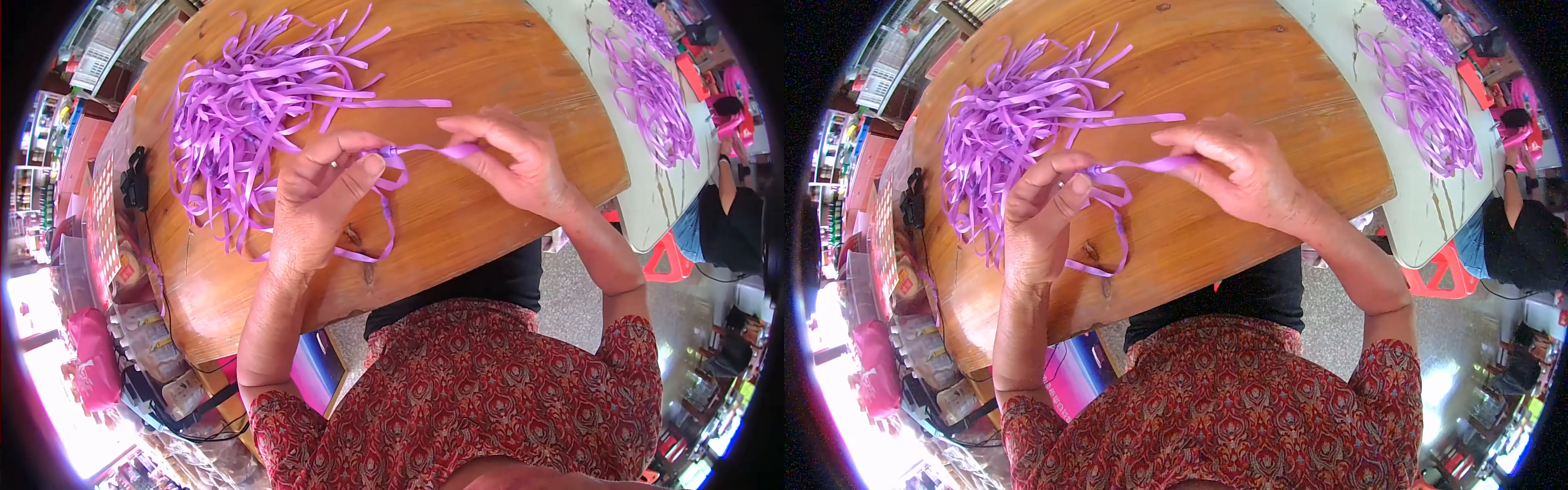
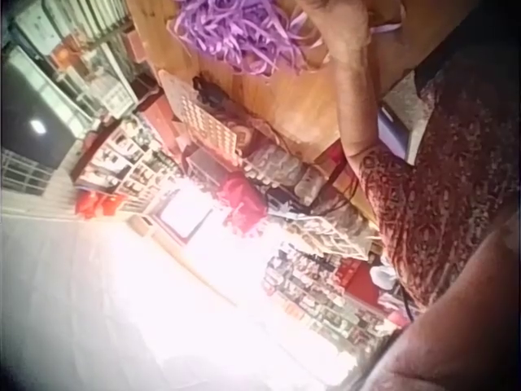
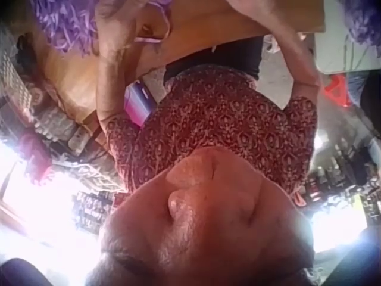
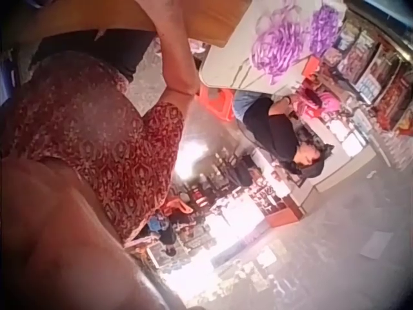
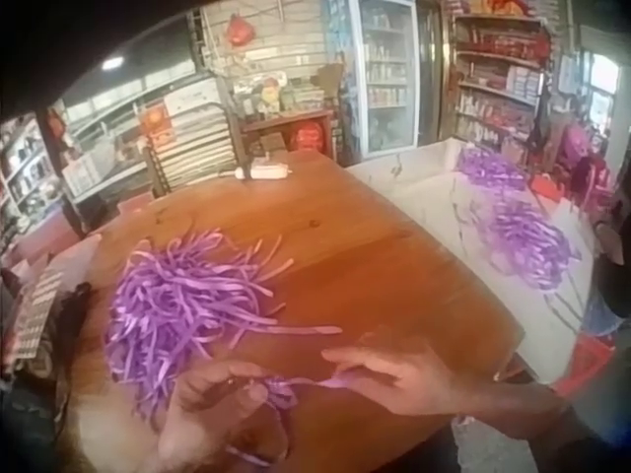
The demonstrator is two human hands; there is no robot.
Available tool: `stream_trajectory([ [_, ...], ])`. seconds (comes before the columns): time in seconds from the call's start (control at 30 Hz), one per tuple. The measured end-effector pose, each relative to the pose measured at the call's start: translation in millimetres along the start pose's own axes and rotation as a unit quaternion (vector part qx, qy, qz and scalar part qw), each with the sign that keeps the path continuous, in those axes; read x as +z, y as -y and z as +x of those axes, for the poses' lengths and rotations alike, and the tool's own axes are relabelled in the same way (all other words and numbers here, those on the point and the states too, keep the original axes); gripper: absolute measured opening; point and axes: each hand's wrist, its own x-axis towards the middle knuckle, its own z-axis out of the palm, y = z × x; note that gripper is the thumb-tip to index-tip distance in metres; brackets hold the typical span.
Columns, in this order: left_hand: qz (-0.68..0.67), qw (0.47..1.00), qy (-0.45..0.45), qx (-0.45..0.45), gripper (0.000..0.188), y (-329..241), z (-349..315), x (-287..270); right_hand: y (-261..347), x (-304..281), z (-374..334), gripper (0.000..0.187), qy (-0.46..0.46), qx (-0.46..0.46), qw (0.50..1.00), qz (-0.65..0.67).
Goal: The person ties knots in purple ribbons by hand, pulling each ribbon from a pile, forming a loop, and tightening the knot. They then stretch the knotted ribbon between their hands before setting it aside and reaching for the next one.
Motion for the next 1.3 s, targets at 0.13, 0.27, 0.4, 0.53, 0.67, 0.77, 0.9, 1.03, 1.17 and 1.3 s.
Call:
stream_trajectory([
  [0.13,-0.011,0.999,-0.033,-0.031,0.017,-0.5,0.7,-2.2,-0.5,-19.3,-1.9,0.019,0.012,0.06,0.993,0.098],
  [0.27,-0.04,0.997,-0.014,-0.063,0.019,2.9,1.0,-5.1,2.7,-33.8,-7.0,0.017,0.029,0.136,0.977,0.16],
  [0.4,-0.046,0.996,0.0,-0.072,0.019,0.6,1.6,-4.7,1.9,-42.3,-12.7,0.018,0.028,0.195,0.963,0.182],
  [0.53,-0.052,0.996,-0.019,-0.074,0.019,0.1,1.2,-1.1,-4.3,-51.8,-21.7,0.017,0.007,0.211,0.964,0.161],
  [0.67,0.018,0.997,-0.017,-0.075,0.017,-4.5,0.9,-4.8,-7.9,-59.3,-27.3,0.015,-0.021,0.198,0.974,0.113],
  [0.77,0.242,0.97,0.02,0.01,0.02,3.1,3.2,-14.6,-10.0,-63.3,-29.9,0.014,-0.051,0.153,0.984,0.075],
  [0.9,0.656,0.711,-0.043,0.252,0.035,7.2,12.0,3.7,-0.4,-58.2,-22.1,0.019,-0.023,0.037,0.998,-0.04],
  [1.03,0.453,0.852,0.015,0.261,0.032,2.1,21.9,40.1,10.9,-55.1,-16.2,0.022,-0.038,-0.01,0.997,-0.07],
  [1.17,0.302,0.937,0.073,0.161,0.029,2.2,32.8,69.8,18.0,-53.4,-10.7,0.024,-0.057,-0.062,0.992,-0.09],
  [1.3,0.025,0.986,0.157,-0.054,0.022,11.1,37.8,76.7,19.7,-54.4,-11.2,0.026,-0.085,-0.114,0.981,-0.134],
])
